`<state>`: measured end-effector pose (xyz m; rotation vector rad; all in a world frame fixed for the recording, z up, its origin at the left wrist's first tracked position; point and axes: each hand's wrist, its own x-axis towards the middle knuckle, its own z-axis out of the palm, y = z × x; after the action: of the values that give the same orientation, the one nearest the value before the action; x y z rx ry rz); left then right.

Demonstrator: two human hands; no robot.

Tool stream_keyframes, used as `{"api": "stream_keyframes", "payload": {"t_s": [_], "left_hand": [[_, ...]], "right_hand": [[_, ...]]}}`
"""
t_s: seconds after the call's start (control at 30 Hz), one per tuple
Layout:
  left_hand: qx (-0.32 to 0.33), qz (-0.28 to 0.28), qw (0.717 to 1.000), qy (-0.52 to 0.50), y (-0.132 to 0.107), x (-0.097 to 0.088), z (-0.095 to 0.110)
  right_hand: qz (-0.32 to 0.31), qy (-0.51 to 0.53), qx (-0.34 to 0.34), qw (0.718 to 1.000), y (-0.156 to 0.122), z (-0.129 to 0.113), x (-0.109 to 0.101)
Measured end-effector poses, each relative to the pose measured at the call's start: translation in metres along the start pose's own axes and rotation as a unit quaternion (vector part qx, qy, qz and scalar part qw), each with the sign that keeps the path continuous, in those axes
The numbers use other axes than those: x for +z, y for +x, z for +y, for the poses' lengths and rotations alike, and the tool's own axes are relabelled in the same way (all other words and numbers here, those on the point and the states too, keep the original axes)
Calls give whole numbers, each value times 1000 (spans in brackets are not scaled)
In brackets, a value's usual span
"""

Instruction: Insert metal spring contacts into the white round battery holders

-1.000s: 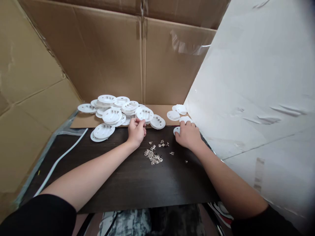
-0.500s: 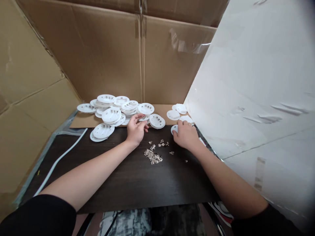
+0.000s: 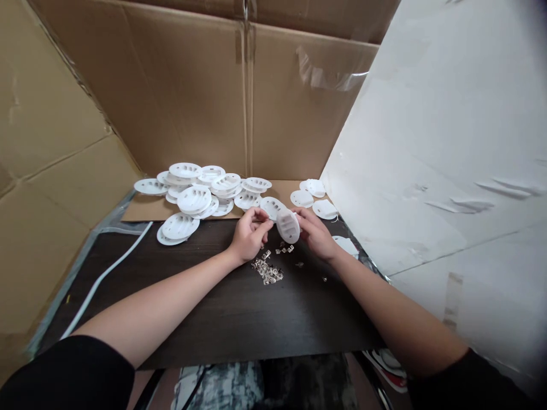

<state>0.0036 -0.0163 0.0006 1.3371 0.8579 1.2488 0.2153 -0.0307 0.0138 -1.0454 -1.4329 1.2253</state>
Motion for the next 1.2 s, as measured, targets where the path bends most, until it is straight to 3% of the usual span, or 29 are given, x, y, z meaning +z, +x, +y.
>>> {"api": "stream_keyframes", "payload": {"t_s": [0.13, 0.3, 0.5, 0.63, 0.97, 1.1, 1.2], "left_hand": [[-23, -45, 999, 5, -3, 2, -3], [-68, -36, 997, 28, 1, 3, -4], [-63, -46, 997, 4, 2, 4, -2], [-100, -23, 994, -41, 4, 2, -1], [-104, -8, 993, -47, 5, -1, 1], [-111, -49, 992, -25, 6, -1, 0], [-102, -23, 994, -15, 7, 0, -1]], "right_hand": [[-1, 117, 47, 992, -2, 0, 10], [28, 105, 66, 992, 0, 2, 14], [28, 103, 82, 991, 5, 7, 8], [37, 77, 51, 995, 7, 11, 3], [61, -98, -6, 993, 0, 17, 4], [51, -205, -78, 974, -3, 11, 3], [0, -303, -121, 945, -5, 0, -4]]}}
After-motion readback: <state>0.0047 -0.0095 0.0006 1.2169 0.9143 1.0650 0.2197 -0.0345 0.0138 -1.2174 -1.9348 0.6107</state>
